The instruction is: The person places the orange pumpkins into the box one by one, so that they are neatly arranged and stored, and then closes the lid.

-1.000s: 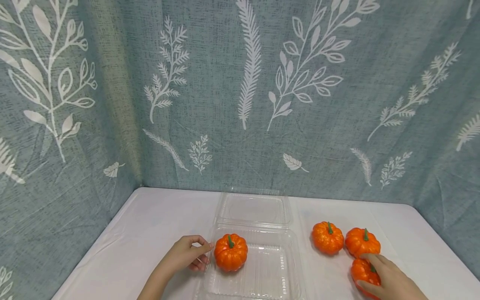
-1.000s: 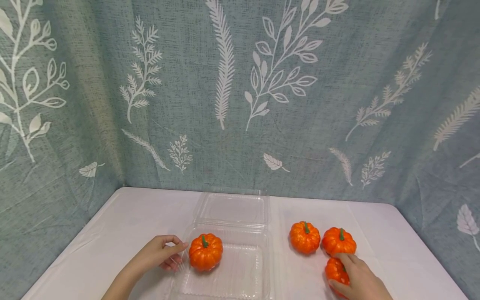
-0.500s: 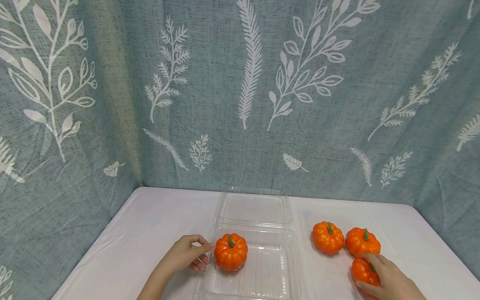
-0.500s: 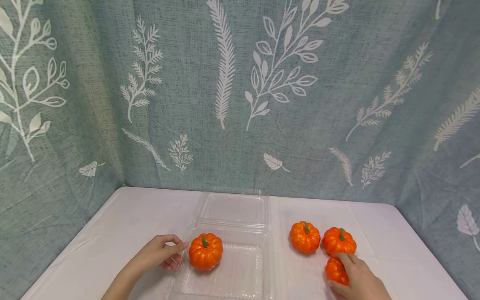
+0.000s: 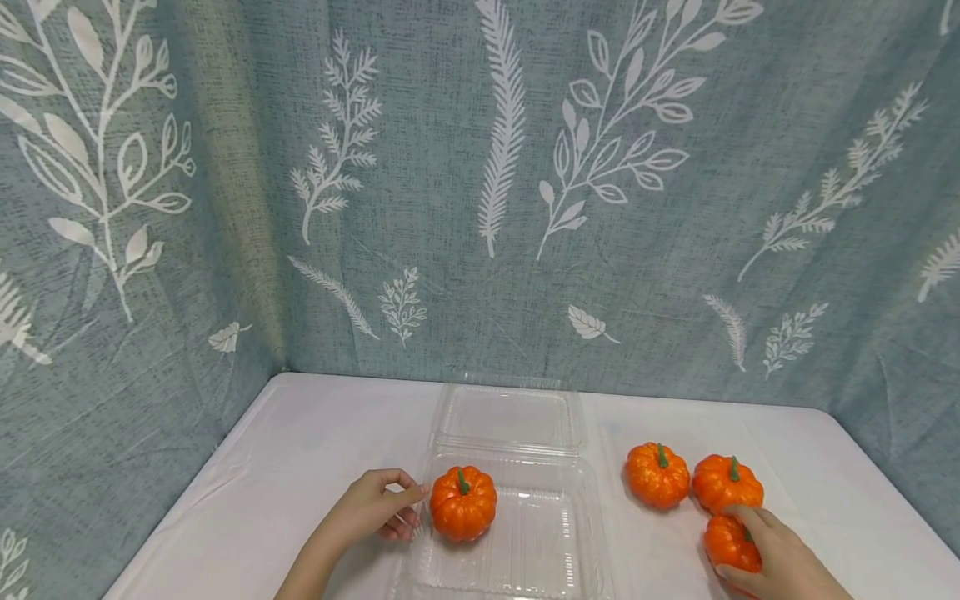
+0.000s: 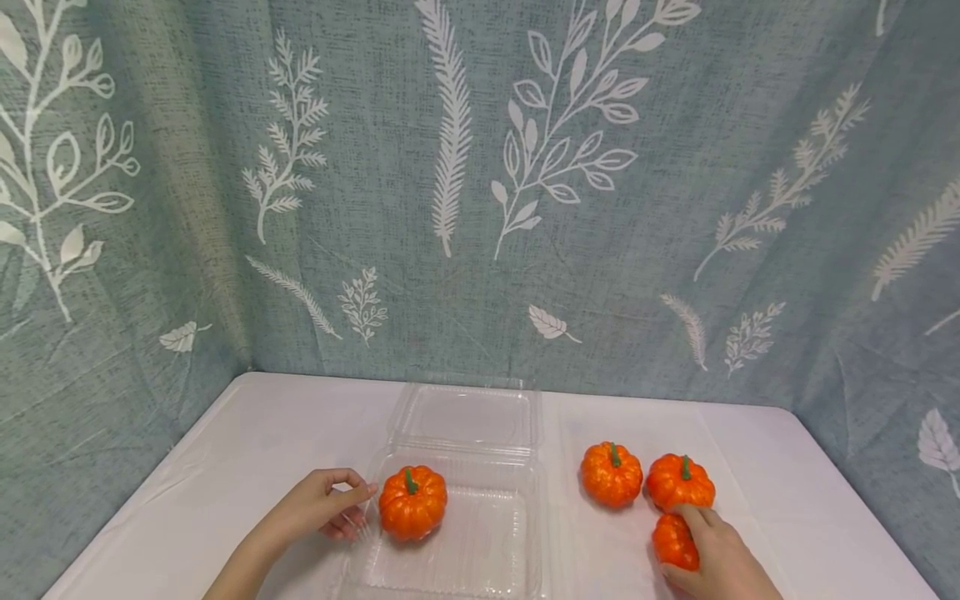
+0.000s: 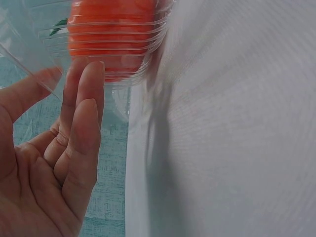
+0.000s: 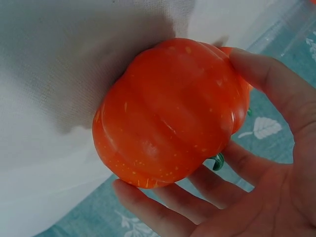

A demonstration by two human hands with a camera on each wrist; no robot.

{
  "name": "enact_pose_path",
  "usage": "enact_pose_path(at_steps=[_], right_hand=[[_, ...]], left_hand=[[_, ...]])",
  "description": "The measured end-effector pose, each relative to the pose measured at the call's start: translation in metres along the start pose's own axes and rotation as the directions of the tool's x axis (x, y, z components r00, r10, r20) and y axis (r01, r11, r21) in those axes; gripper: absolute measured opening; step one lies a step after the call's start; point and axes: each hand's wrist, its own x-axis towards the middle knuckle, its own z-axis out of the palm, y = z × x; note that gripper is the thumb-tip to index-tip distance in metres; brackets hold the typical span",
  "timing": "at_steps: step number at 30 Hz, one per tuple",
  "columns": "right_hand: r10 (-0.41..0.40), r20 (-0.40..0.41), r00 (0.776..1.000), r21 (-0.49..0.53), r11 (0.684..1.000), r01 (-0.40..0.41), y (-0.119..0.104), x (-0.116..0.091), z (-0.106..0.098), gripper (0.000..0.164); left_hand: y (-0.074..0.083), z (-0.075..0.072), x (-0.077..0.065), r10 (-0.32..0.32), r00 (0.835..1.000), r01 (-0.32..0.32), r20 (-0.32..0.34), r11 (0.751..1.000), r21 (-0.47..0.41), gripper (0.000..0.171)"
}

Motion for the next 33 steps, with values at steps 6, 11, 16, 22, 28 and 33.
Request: enact_pose_path(at_steps=[6, 11, 16, 22, 28, 33], right_hand=[[0.016, 0.014, 1.000, -0.003, 1.000, -0.016, 0.000, 0.000, -0.001, 0.082], [0.034, 0.040, 0.999, -0.007, 0.999, -0.034, 0.003, 0.003, -0.001, 0.085], [0.051, 0.108, 0.993, 0.010, 0.999, -0.052, 0.003, 0.006, -0.006, 0.085], [0.014, 0.129, 0.992, 0.034, 0.999, -0.019, 0.001, 0.004, -0.012, 0.073], [-0.019, 0.145, 0.989, 0.048, 0.999, 0.012, -0.001, 0.000, -0.017, 0.059], [-0.006, 0.192, 0.981, 0.062, 0.998, -0.006, 0.000, -0.002, -0.021, 0.063]], left_hand=[[0.000, 0.000, 0.000, 0.000, 1.000, 0.000, 0.000, 1.000, -0.002, 0.031], [0.000, -0.001, 0.000, 0.000, 1.000, 0.000, -0.002, 1.000, 0.001, 0.030], [0.001, -0.001, 0.000, 0.002, 1.000, -0.002, -0.001, 1.000, 0.006, 0.030], [0.001, -0.002, 0.000, 0.005, 1.000, -0.005, -0.001, 1.000, 0.013, 0.031], [0.000, -0.001, 0.000, -0.005, 1.000, 0.005, -0.006, 1.000, 0.008, 0.031], [0.000, 0.000, 0.000, 0.000, 1.000, 0.000, -0.005, 1.000, 0.002, 0.031]])
